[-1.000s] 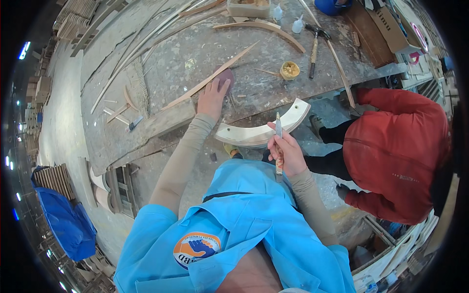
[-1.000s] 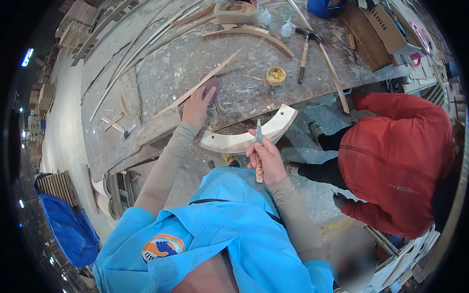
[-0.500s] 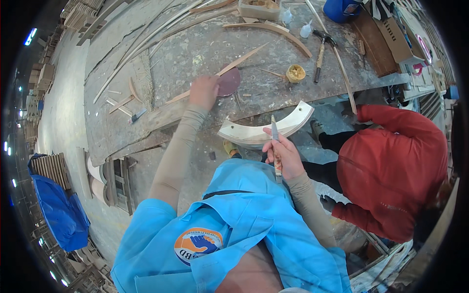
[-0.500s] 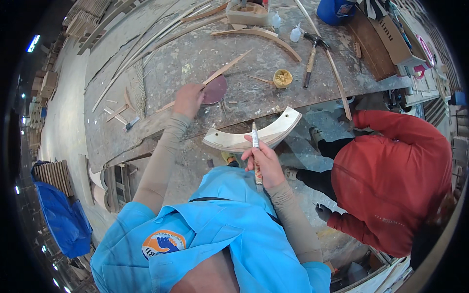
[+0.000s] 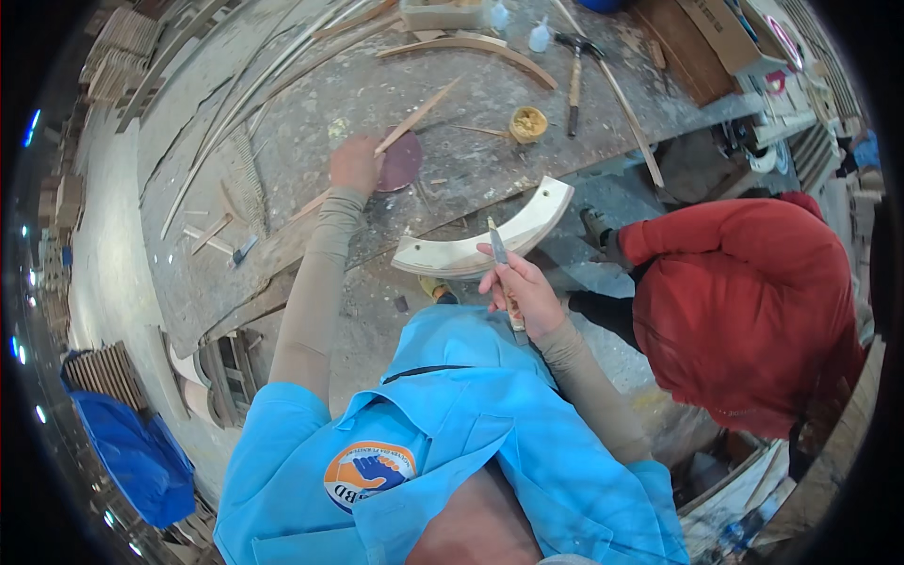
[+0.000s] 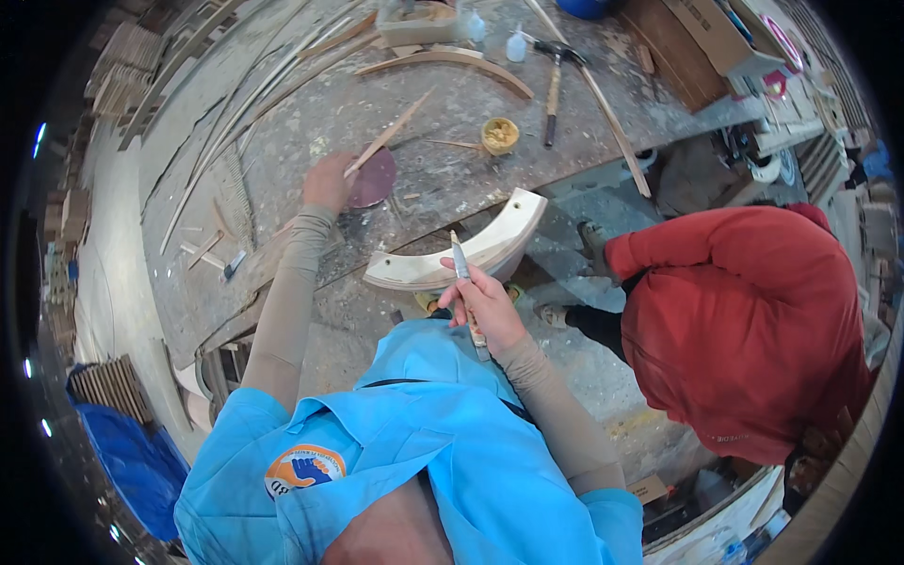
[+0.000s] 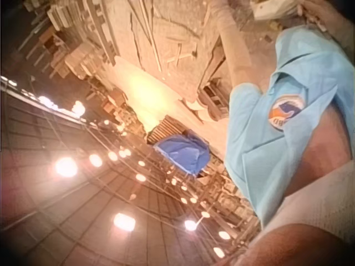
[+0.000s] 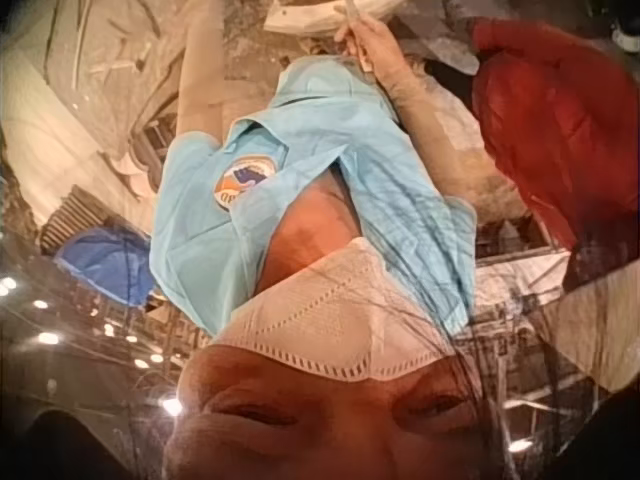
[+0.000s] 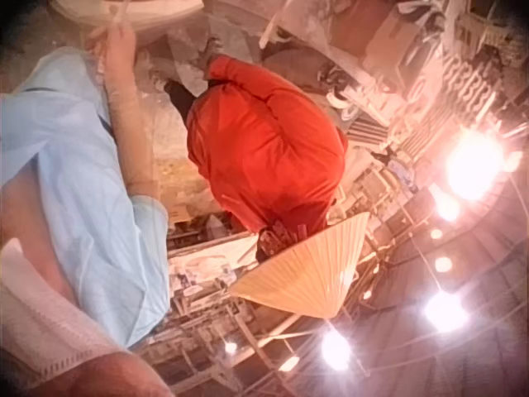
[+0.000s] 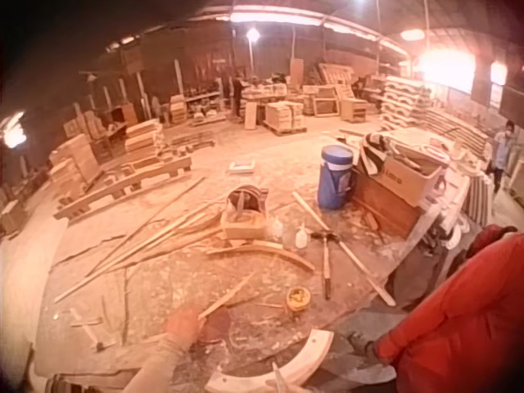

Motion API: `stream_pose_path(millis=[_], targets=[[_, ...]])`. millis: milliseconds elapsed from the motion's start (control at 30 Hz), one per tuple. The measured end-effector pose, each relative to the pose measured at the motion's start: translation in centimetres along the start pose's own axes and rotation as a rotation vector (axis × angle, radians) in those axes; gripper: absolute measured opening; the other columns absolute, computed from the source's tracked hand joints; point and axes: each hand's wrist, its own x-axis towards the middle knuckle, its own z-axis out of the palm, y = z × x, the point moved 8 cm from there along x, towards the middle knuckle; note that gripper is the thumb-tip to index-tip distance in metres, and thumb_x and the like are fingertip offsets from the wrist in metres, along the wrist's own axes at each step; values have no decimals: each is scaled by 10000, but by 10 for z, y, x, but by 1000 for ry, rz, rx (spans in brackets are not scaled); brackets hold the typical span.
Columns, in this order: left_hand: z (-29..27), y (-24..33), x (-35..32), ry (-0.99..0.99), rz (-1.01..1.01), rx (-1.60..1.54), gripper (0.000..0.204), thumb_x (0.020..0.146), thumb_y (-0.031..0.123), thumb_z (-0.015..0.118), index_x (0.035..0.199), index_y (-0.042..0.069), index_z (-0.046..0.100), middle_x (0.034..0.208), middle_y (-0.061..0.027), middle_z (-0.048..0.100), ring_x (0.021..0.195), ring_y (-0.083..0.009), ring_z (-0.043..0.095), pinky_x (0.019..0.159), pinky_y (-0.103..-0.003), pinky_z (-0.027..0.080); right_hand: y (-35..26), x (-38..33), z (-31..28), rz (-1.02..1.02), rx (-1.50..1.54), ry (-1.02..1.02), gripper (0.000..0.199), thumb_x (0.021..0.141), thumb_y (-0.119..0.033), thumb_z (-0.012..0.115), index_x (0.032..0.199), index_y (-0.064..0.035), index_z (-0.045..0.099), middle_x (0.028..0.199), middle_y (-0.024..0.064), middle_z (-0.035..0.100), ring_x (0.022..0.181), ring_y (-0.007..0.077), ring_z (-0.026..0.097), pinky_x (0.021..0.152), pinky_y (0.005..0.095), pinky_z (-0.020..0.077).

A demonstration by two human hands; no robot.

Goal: The person applies glue to a wooden frame and attaches a curved wooden piece to it. They then pick up a separate curved wooden component from the floor and use a utility knife to trim or clean its edges. The person handles the pieces individually, moving them between a workbench and the floor.

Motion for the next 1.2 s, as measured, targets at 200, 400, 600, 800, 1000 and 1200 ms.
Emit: stream_pose_path(millis=[200,400,600,800,1000,1200], targets=[[-2,74,-29,-234,251,-275,217,769,129,629,973,55,624,967,-137,612,848,-308,597,749,-381,480,7,-1,-8,13,18,61,389,949,-135,351,1322,-29,389,804,22,566,568,51,454,584,234,466],[13,144,-103,-557,448,-476,536,735,201,688,1196,8,492,1108,-207,550,983,-344,555,844,-379,447,10,-10,-20,-127,149,213,367,945,-154,372,1291,-44,426,765,31,567,543,52,432,568,212,446],[39,165,-110,-574,489,-433,851,676,278,732,1350,36,272,1096,-199,527,1007,-352,531,851,-386,440,18,-49,-69,-285,187,497,373,933,-151,403,1287,-37,435,762,27,562,533,43,430,568,213,453],[54,167,-115,-597,420,-398,813,663,258,709,1331,92,276,1089,-190,520,969,-358,548,803,-413,465,89,-94,-77,-228,193,668,387,938,-152,397,1300,-15,407,752,33,569,533,42,440,572,229,467],[29,128,-190,-582,382,-541,872,647,199,731,1361,71,247,1236,-205,469,1096,-362,504,891,-398,442,127,-122,-52,-234,197,766,389,940,-144,386,1302,-3,400,755,40,576,520,40,433,566,228,462],[-25,63,-248,-587,258,-495,884,624,154,746,1362,60,268,1246,-202,467,1105,-353,503,905,-389,434,140,-117,-38,-168,92,649,386,940,-146,374,1303,-22,409,770,40,584,511,39,429,571,215,447]])
